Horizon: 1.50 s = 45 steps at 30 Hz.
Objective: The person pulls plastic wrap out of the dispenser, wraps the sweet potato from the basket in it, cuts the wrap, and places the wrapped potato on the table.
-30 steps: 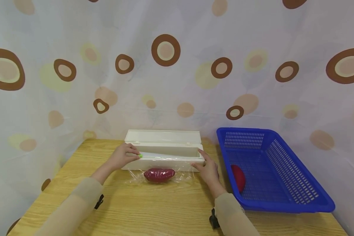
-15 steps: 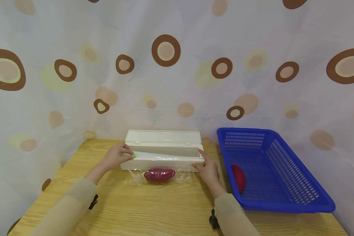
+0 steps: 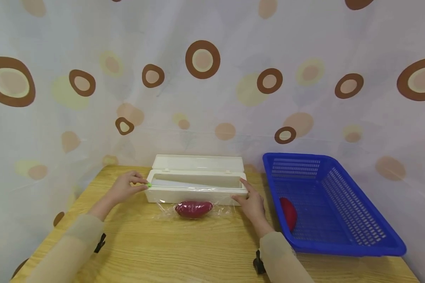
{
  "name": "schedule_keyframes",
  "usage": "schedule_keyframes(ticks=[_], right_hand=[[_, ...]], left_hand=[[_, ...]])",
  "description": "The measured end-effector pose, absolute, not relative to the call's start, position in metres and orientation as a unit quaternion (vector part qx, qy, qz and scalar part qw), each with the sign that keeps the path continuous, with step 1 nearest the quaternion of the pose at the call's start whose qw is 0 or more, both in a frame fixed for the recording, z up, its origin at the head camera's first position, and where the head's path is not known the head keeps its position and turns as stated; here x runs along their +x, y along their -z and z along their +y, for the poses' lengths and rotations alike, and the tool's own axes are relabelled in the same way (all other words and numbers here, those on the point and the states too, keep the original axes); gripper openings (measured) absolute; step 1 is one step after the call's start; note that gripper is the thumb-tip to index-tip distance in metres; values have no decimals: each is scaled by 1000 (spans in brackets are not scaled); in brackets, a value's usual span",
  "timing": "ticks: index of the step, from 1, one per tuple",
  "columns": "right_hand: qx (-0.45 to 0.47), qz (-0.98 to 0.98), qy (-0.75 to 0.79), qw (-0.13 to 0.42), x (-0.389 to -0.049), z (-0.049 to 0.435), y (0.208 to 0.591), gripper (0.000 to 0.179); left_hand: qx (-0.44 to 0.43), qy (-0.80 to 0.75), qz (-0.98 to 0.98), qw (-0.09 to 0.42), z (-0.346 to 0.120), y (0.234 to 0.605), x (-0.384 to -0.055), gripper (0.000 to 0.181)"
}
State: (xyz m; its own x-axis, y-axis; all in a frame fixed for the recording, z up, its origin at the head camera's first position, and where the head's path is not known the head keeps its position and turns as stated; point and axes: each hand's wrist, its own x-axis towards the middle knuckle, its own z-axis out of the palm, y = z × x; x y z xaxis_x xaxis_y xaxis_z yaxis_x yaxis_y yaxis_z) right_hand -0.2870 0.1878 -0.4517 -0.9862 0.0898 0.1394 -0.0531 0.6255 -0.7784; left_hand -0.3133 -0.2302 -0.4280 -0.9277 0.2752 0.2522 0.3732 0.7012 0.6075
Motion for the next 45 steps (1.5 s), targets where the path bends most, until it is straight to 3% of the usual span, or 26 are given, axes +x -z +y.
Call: schedule_keyframes(ticks=[10,18,30,45], right_hand=[[-11,-904,-420,82,-286,189,453,67],[1,-891,-453,31,-285,188,447,70],[-14,-876,-480,33,-280,186,437,74],[-42,-859,-501,95,-263,181,432,45]], left_hand=[[-172,344,-918,91,-228,432,-312,15],[-160,346,-918,107,-226,434,-308,20],[-181,328,-918,132,-214,435,-298,36],[-209,284,-910,218,-198,437,-299,7]])
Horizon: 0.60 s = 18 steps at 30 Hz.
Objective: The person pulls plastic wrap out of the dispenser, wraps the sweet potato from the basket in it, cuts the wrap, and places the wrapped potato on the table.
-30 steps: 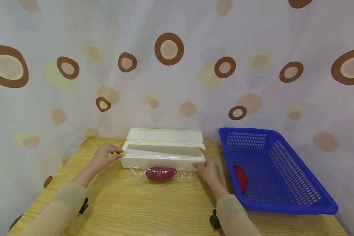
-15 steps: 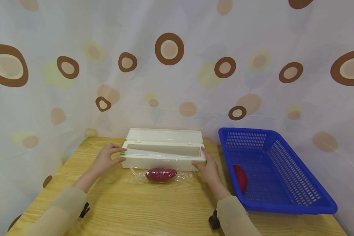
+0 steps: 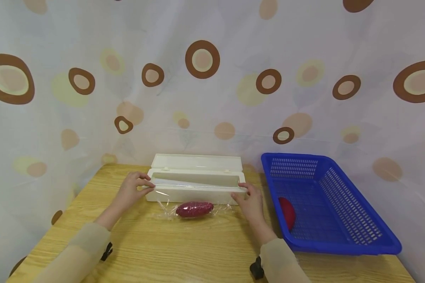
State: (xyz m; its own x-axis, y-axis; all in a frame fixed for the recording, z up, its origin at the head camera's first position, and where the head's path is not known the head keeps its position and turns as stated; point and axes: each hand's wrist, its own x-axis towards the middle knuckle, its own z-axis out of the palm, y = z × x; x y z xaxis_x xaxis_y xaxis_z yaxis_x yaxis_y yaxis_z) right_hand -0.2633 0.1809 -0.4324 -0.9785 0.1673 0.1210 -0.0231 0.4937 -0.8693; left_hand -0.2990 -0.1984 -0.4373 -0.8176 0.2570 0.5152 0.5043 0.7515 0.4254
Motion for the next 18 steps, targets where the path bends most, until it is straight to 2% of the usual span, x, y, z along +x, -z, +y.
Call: schedule_keyframes(ticks=[7,13,18], right_hand=[[-53,-861,-481,154,-258,179,435,28],[-49,-854,-498,142,-254,180,434,22],[-35,-843,-522,123,-252,184,437,23]], left_hand=[[-226,292,-899,235,-196,436,-295,6],[-224,302,-902,214,-193,433,-290,6],[-231,316,-898,198,-192,433,-285,7]])
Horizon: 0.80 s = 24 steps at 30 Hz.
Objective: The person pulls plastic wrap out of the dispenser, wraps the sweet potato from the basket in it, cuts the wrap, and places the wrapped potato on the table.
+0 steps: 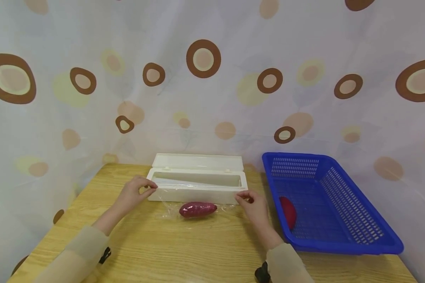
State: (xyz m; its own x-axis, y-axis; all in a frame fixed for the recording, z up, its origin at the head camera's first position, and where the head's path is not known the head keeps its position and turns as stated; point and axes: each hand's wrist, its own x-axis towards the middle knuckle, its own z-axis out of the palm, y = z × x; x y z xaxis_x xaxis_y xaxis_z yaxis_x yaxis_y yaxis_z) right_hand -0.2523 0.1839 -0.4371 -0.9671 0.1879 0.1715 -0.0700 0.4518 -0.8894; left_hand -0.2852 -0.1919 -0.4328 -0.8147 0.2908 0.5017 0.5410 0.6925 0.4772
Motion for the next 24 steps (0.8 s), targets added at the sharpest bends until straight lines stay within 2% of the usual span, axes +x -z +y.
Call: schedule_keyframes(ticks=[6,16,22,24], right_hand=[[-13,-812,-574,104,-247,188,438,21],[-18,-791,-611,7,-243,189,432,26],[-24,-764,-645,-15,-242,193,435,9],[-19,-746,-665,-12,-241,194,437,12]], left_hand=[[-244,328,-896,171,-195,435,-279,9],[-257,343,-892,146,-201,438,-271,14],[-240,340,-898,143,-202,440,-271,12],[-232,338,-901,139,-202,440,-270,12]])
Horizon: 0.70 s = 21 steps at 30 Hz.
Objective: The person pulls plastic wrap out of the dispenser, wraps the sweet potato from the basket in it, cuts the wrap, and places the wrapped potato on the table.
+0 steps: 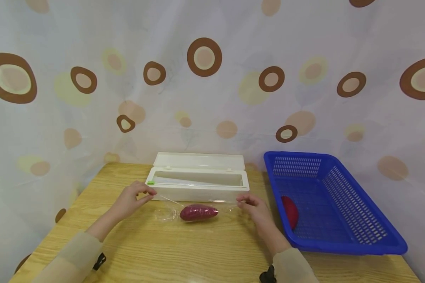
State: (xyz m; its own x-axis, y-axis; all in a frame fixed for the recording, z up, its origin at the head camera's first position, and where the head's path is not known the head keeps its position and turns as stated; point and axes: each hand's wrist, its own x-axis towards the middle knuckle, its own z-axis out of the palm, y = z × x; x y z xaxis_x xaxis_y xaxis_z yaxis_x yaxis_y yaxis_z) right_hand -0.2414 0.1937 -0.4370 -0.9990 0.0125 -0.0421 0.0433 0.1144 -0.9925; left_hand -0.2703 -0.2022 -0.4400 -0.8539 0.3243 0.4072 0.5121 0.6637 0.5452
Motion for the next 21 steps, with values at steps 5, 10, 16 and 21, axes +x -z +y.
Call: schedule_keyframes(ticks=[5,10,16,21], right_hand=[[-5,718,696,-2,-239,194,439,20],[-22,714,700,-3,-240,195,440,27],[-61,694,717,-19,-238,195,440,39],[-62,712,699,-42,-238,194,436,35]], left_hand=[[-225,342,-902,136,-203,441,-270,11],[-232,341,-901,137,-202,440,-270,11],[-244,346,-896,133,-200,438,-268,10],[-266,346,-889,140,-198,437,-267,9]])
